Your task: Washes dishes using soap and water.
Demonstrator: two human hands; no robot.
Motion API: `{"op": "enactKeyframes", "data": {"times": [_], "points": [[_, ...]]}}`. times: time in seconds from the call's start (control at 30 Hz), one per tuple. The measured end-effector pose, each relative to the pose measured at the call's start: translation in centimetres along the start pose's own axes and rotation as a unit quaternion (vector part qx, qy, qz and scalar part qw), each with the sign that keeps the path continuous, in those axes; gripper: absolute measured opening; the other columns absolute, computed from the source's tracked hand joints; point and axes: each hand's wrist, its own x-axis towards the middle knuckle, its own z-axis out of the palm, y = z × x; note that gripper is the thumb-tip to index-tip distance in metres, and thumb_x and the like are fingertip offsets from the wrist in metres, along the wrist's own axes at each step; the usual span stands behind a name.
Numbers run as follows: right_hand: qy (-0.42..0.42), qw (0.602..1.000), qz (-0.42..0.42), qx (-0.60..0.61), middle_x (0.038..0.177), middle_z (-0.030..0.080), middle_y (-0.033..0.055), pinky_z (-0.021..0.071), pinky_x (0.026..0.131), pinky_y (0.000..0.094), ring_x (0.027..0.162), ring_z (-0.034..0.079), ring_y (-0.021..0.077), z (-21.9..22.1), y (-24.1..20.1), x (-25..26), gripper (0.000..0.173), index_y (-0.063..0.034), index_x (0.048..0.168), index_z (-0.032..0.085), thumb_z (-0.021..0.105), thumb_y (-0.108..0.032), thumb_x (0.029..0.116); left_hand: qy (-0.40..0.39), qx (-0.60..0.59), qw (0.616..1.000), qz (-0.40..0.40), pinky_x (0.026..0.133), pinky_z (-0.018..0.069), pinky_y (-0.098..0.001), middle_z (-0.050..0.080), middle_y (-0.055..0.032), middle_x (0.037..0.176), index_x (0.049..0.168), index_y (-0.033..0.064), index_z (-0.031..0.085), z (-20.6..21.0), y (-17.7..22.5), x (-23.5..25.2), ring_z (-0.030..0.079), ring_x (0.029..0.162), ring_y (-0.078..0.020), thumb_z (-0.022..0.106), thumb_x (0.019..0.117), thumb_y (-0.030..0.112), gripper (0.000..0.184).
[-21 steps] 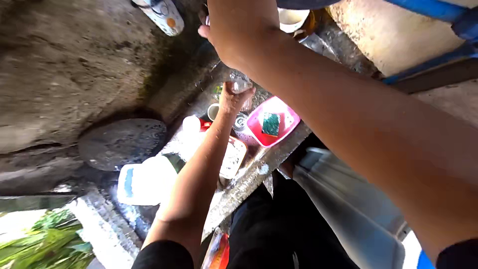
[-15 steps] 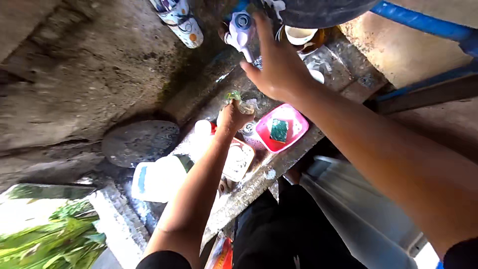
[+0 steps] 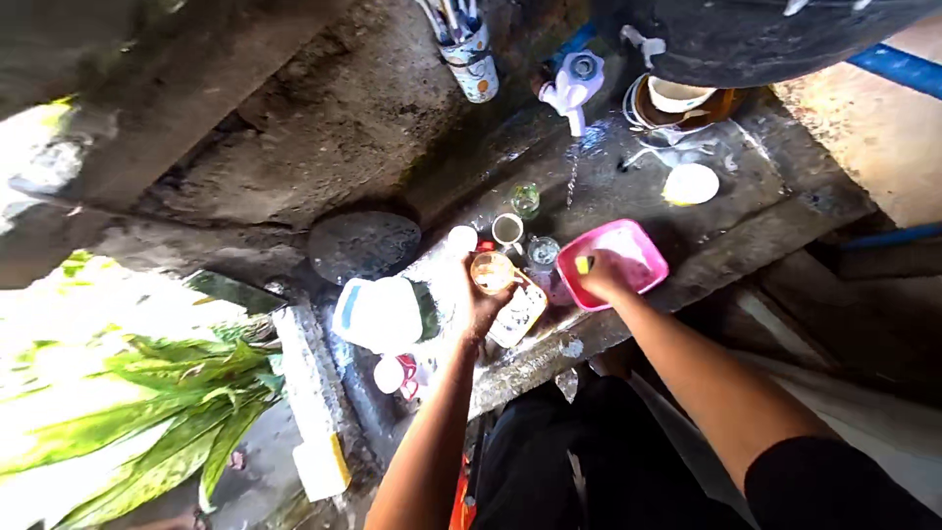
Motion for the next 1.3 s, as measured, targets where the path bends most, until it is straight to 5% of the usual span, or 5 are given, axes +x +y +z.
{"op": "enactKeyframes", "data": {"times": [0.27,0.5,0.6,0.9,1.3], "points": [[-0.204,0.737,-0.224,0.604,0.132,0.066,0.0146,0.0577,0.096,0.0531,0.117,0.066,0.0315,-2.9,-3.9,-9.0,0.055,-0.0095,0.137,0.057,0.063,-0.026,0.0841,-0.032,-0.021,0.999,-0.018,0.103,0.0557,-0.038,0.059,-0.013,0.135,0.142,0.005,0.044,-0.5,-1.1,-4.3,0.061,0.123,-0.0192,0.097,0.0636,0.027,0.098],[0.059,0.877,-0.386,0.279,0.108,0.074,0.0094,0.0601,0.089,0.0392,0.097,0.071,0.0154,1.6,-14.1,-14.9,0.028,-0.0027,0.117,0.07,0.06,-0.001,0.0911,-0.062,-0.056,0.996,-0.025,0.101,0.057,-0.0397,0.058,-0.0171,0.136,0.152,0.0047,0.031,1.7,0.6,-4.0,0.064,0.12,-0.0205,0.094,0.0696,0.023,0.105],[0.144,0.87,-0.459,0.106,0.088,0.073,0.0176,0.0583,0.076,0.0526,0.082,0.072,0.0294,3.8,-15.1,-13.9,0.02,0.0016,0.1,0.072,0.071,0.001,0.0804,-0.065,-0.028,0.996,-0.061,0.09,0.0581,-0.0389,0.072,-0.0108,0.103,0.117,-0.0014,0.064,1.6,2.1,-4.1,0.07,0.097,-0.0163,0.089,0.0734,0.023,0.056],[-0.119,0.876,-0.45,-0.123,0.145,0.053,0.0272,0.0412,0.116,0.0513,0.137,0.053,0.0353,4.2,-10.4,-14.2,0.07,0.003,0.155,0.032,0.065,-0.02,0.0981,-0.067,0.136,0.97,-0.188,0.106,0.0479,-0.0486,0.067,-0.0223,0.123,0.13,-0.0053,0.061,-2.6,0.6,-6.7,0.063,0.119,-0.0302,0.08,0.0851,0.034,0.062],[-0.08,0.846,-0.487,-0.201,0.095,0.071,0.0242,0.0545,0.089,0.0609,0.096,0.07,0.0413,7.9,-11.3,-10.4,0.006,0.0062,0.09,0.071,0.066,0.003,0.0886,0.013,0.283,0.958,-0.03,0.106,0.0479,-0.055,0.062,-0.0145,0.137,0.141,0.0071,0.057,-0.6,-1.1,-6.8,0.056,0.13,-0.0335,0.089,0.0738,0.029,0.077]]}}
